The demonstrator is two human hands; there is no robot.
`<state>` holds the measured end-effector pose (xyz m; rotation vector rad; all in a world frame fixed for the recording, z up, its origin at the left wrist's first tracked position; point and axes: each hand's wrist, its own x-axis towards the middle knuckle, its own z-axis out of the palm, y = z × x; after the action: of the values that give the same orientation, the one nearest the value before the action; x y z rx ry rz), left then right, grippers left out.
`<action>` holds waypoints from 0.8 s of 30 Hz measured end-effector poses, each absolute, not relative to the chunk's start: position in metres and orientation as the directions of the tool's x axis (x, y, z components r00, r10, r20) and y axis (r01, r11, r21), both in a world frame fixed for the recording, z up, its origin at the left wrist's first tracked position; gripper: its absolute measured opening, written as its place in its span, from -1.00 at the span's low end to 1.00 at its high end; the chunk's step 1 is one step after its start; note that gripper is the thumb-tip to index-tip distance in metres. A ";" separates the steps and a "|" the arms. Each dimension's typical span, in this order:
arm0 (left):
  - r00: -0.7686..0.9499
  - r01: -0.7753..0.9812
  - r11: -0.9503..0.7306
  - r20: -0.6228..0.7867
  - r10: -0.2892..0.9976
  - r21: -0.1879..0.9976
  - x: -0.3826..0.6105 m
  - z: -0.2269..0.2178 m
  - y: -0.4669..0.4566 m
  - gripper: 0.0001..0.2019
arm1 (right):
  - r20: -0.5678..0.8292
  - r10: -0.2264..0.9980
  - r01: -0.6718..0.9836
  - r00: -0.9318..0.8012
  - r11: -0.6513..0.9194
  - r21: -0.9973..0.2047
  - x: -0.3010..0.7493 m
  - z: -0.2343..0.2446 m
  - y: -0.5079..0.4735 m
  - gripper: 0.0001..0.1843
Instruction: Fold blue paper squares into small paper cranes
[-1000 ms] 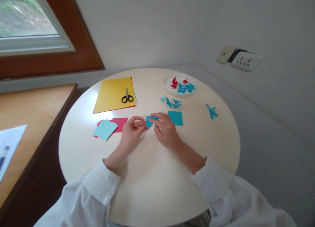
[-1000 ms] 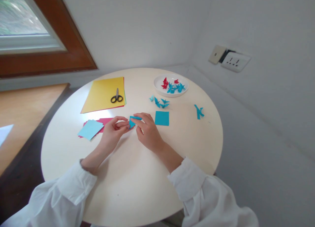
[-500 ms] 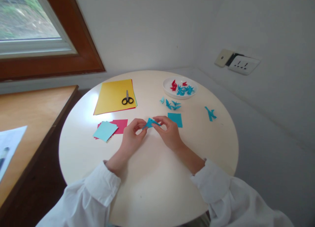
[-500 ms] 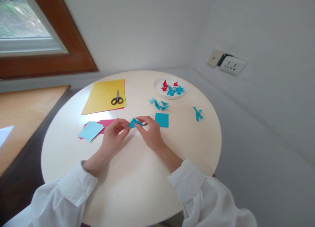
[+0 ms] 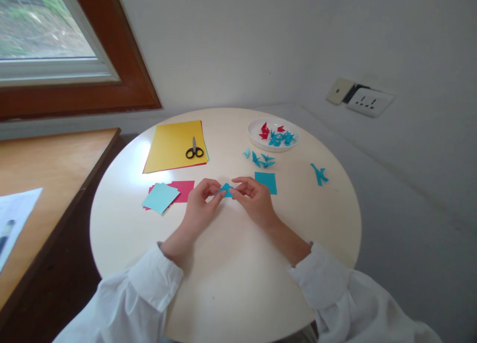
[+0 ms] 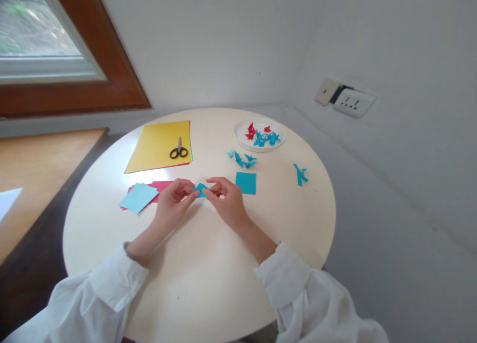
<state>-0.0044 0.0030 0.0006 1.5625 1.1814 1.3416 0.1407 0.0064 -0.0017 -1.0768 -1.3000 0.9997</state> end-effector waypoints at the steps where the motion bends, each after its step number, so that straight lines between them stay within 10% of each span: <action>1: 0.030 0.180 -0.301 0.301 0.953 0.936 -0.005 0.000 0.003 -0.89 | 0.210 0.977 0.007 0.040 0.209 -0.978 0.141 -0.001 0.007 -0.75; 12: 0.119 0.358 -0.436 0.423 0.898 0.826 -0.009 0.000 0.000 -0.81 | 0.087 0.994 -0.037 0.073 0.090 -0.995 0.146 -0.006 0.019 -0.87; 24: -0.004 0.239 -0.246 0.254 0.967 0.940 -0.006 0.003 0.003 -0.96 | 0.179 0.977 0.085 0.113 0.170 -0.982 0.148 -0.006 0.018 -0.66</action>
<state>-0.0063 0.0034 0.0034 1.5628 1.2812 1.3015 0.1480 0.0181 -0.0056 -1.1863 -1.2521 0.9556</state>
